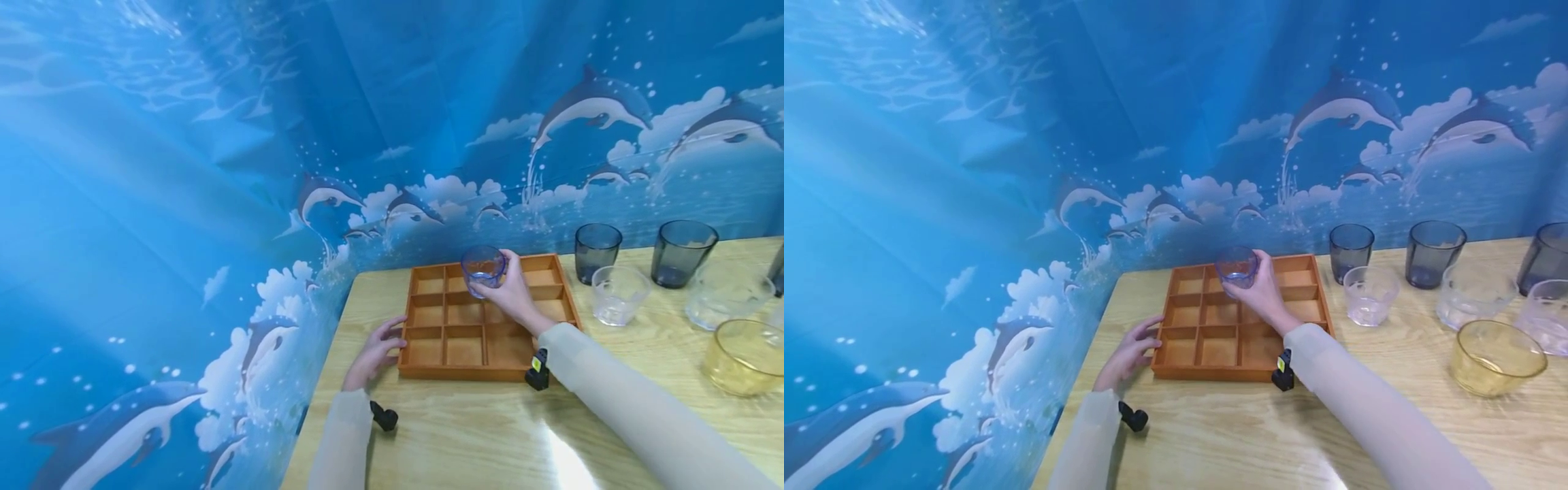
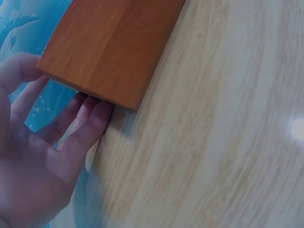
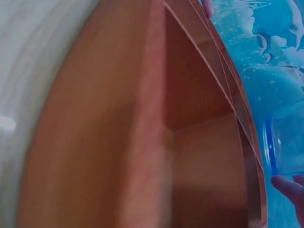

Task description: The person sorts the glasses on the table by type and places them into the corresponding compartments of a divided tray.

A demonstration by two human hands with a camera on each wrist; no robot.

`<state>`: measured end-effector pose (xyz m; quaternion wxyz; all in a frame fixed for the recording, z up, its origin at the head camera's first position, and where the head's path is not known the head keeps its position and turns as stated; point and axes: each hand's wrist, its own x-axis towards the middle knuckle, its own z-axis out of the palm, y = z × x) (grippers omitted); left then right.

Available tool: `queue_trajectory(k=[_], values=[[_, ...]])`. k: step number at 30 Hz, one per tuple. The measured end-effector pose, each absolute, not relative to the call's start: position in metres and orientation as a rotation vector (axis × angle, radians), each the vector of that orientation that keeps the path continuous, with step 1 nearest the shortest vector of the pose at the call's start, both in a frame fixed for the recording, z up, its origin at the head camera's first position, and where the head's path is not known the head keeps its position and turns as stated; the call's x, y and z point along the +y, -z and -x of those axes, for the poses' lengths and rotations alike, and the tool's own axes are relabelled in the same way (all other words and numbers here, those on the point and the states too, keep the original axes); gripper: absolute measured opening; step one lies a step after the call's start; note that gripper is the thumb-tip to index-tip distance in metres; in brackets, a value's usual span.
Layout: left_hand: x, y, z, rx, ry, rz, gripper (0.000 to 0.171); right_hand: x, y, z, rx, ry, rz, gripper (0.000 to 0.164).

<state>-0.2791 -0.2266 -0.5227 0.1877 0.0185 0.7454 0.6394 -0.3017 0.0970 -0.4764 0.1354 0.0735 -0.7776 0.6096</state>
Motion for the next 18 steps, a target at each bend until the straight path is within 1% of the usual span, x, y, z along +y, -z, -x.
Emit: queue_trajectory(k=[11,18], values=[[-0.226,0.524,0.276,2.132,-1.796,-0.063,0.054,0.077,0.471,0.327,-2.249,-1.765,-0.243,0.091],[-0.225,0.521,0.274,2.142,-1.783,-0.059,0.056,0.076,0.476,0.340,-2.293,-1.784,-0.259,0.090]])
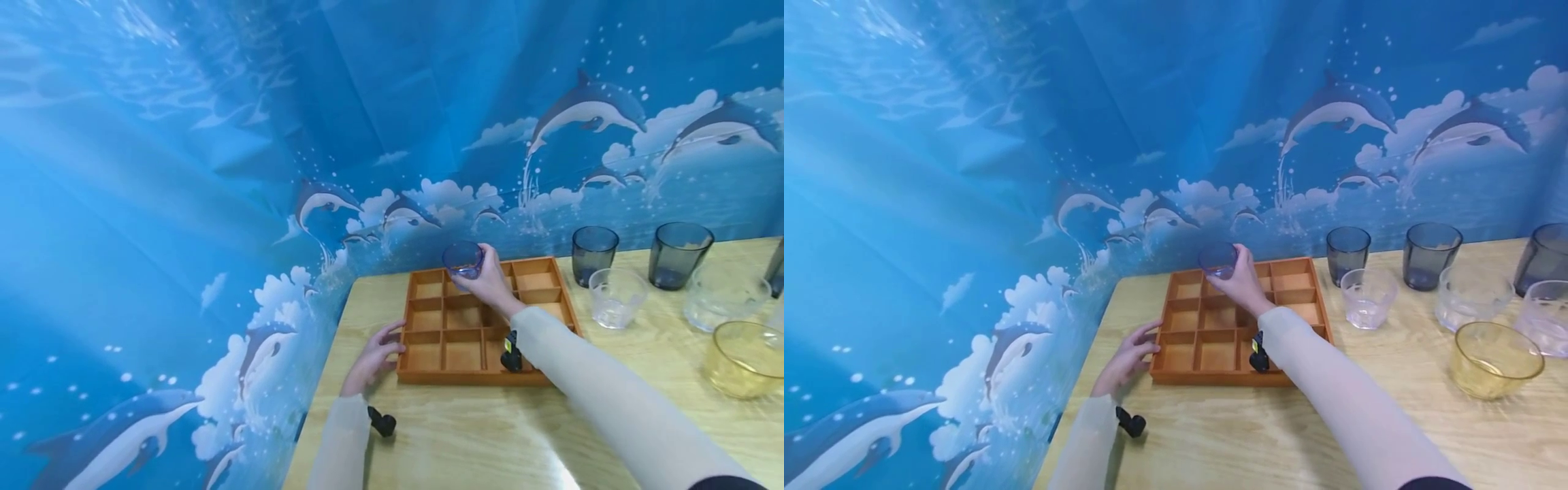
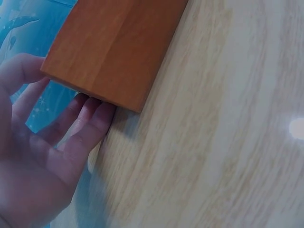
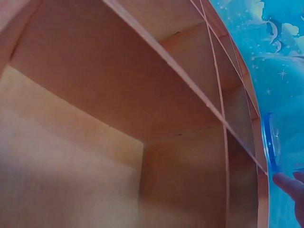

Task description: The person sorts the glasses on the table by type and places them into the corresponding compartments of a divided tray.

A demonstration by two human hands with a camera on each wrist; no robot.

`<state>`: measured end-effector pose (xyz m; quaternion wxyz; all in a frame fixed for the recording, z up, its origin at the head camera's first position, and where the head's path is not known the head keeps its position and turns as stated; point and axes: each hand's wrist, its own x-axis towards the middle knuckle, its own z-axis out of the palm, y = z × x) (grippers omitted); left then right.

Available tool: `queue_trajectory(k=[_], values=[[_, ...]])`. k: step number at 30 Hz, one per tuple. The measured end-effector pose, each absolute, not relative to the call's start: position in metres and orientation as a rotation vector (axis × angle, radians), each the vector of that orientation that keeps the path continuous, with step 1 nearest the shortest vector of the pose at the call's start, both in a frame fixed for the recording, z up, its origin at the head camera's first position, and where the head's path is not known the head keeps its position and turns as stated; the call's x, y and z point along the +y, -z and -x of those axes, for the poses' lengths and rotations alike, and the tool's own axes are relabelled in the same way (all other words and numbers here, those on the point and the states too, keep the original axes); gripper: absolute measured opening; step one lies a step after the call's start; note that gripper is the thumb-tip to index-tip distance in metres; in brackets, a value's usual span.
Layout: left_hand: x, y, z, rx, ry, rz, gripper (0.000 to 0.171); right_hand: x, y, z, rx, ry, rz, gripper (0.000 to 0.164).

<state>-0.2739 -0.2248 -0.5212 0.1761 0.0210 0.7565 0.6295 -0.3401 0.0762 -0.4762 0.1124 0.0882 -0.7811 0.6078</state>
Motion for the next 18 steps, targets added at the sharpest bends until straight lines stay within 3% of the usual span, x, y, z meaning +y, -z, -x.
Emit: queue_trajectory(k=[18], values=[[-0.2243,0.5209,0.2749,2.151,-1.771,-0.070,0.057,0.0687,0.4846,0.3489,-2.335,-1.780,-0.222,0.088]])
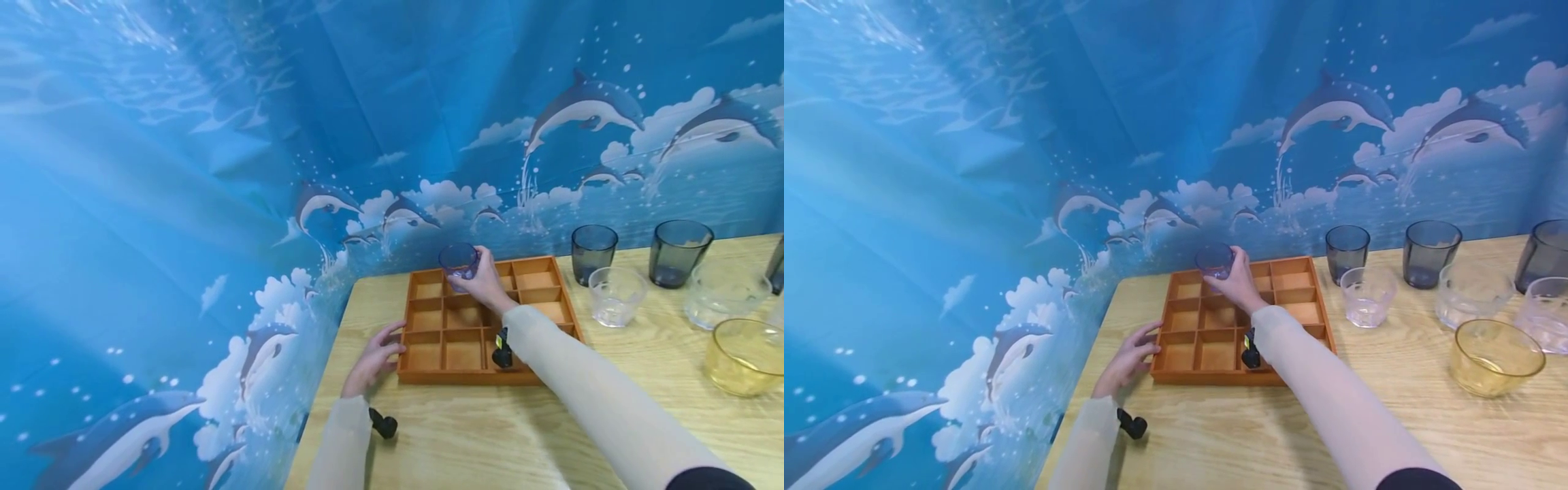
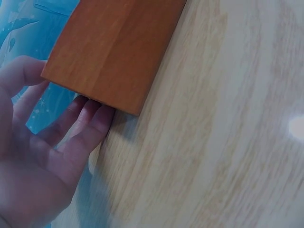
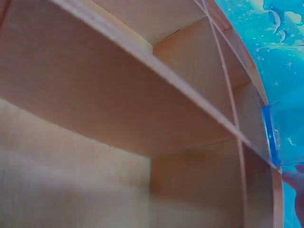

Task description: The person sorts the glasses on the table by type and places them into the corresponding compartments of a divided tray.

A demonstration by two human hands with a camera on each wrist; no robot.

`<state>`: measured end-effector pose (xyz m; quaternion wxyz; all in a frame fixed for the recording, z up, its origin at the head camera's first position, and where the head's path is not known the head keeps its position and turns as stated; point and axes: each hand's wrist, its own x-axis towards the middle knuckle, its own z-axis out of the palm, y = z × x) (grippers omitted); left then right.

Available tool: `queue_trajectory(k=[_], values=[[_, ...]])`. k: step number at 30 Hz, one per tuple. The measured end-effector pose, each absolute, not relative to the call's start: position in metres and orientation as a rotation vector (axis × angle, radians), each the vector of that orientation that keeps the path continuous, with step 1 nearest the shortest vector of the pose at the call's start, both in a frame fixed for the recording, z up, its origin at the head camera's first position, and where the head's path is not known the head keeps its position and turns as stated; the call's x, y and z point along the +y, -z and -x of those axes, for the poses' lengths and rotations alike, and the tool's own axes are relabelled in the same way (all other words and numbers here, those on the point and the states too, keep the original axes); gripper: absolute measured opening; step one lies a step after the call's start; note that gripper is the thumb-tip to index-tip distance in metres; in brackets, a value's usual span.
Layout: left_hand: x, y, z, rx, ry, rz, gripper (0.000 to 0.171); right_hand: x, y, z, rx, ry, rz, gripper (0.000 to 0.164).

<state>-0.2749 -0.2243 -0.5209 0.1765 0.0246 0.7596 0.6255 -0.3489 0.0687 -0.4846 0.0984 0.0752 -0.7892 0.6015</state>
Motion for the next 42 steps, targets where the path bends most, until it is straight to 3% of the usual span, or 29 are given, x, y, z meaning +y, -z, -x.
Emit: queue_trajectory(k=[13,22,42], values=[[-0.223,0.521,0.273,2.166,-1.774,-0.064,0.055,0.073,0.495,0.345,-2.481,-1.775,-0.206,0.085],[-0.222,0.521,0.271,2.152,-1.781,-0.056,0.054,0.077,0.496,0.343,-2.600,-1.660,-0.198,0.071],[-0.222,0.512,0.271,2.125,-1.774,-0.049,0.059,0.095,0.469,0.309,-2.475,-1.802,-0.323,0.060]])
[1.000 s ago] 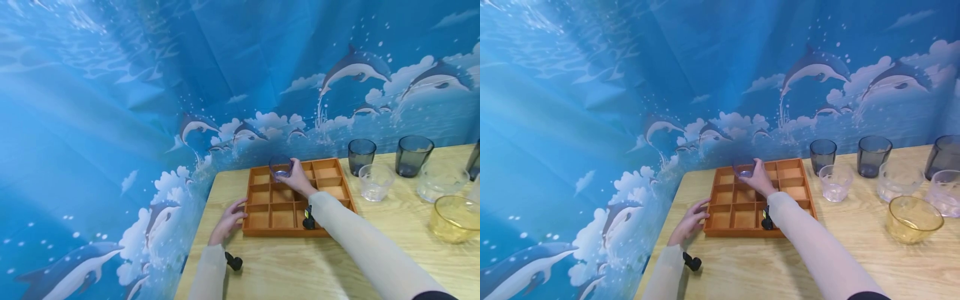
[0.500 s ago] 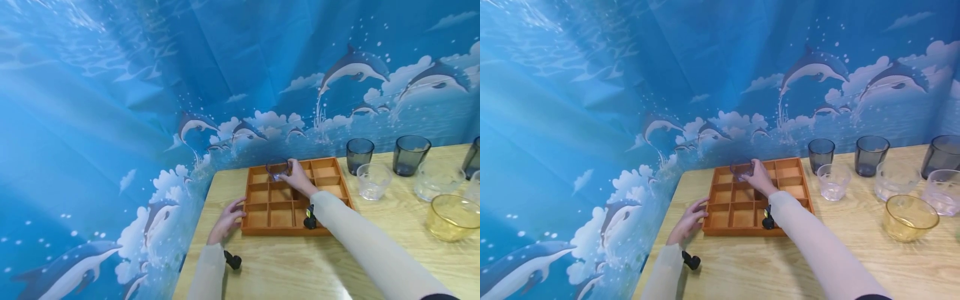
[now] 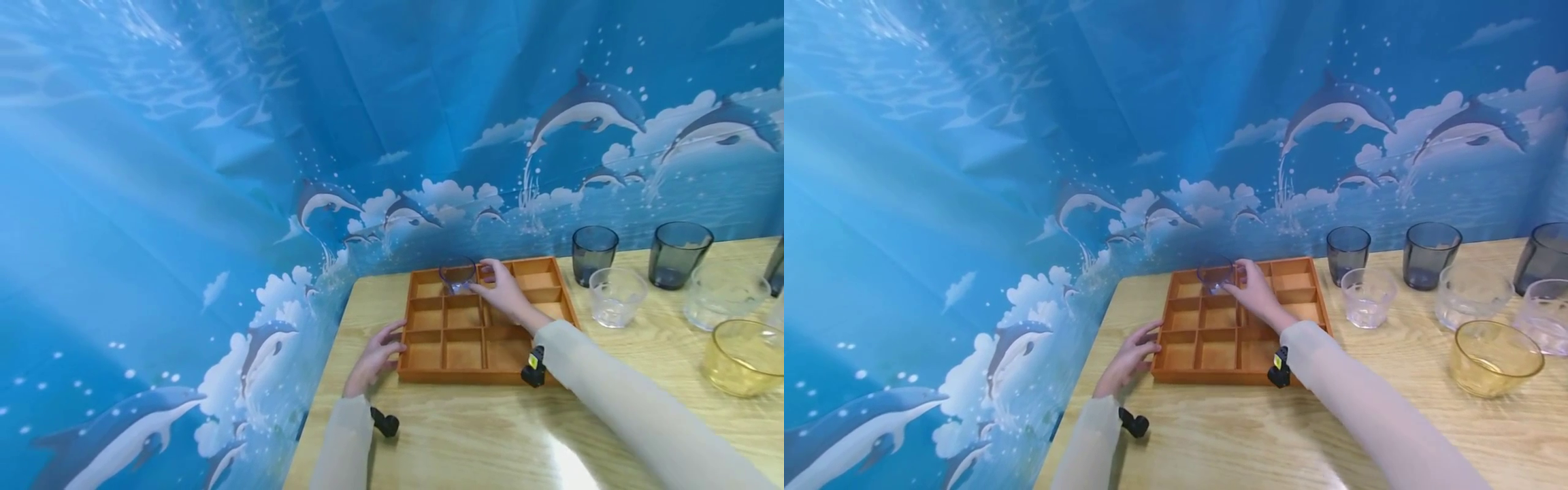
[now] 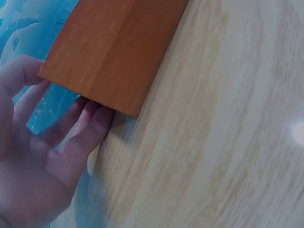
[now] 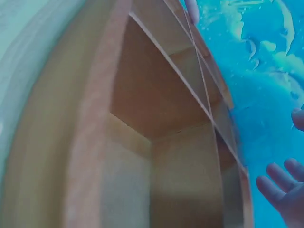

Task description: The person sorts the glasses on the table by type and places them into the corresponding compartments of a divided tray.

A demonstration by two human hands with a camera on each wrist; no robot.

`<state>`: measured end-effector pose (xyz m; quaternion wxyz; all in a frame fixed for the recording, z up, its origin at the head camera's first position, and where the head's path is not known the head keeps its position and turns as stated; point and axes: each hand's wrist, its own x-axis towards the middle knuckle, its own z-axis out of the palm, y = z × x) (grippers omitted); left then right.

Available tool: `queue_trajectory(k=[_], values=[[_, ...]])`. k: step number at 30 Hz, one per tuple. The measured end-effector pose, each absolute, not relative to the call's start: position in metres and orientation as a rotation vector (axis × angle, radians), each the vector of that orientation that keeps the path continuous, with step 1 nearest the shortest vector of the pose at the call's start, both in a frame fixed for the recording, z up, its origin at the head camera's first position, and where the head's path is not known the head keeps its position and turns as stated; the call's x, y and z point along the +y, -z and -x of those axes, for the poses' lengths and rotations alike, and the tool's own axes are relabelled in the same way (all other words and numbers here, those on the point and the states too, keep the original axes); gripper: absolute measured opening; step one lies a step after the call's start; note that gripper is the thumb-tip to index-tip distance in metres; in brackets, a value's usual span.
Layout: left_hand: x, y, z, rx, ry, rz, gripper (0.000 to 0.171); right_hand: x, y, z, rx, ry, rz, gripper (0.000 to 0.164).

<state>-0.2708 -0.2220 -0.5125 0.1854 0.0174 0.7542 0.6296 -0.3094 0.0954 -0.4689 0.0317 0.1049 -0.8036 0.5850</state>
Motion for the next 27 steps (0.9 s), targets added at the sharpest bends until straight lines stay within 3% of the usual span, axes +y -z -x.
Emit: queue_trajectory(k=[4,13,27], values=[[-0.219,0.500,0.265,2.116,-1.756,-0.060,0.058,0.096,0.462,0.297,-2.428,-1.809,-0.347,0.058],[-0.225,0.522,0.275,2.146,-1.772,-0.064,0.057,0.105,0.451,0.264,-2.330,-1.842,-0.428,0.051],[-0.225,0.523,0.272,2.124,-1.792,-0.070,0.057,0.136,0.456,0.213,-2.250,-1.611,-0.451,0.038]])
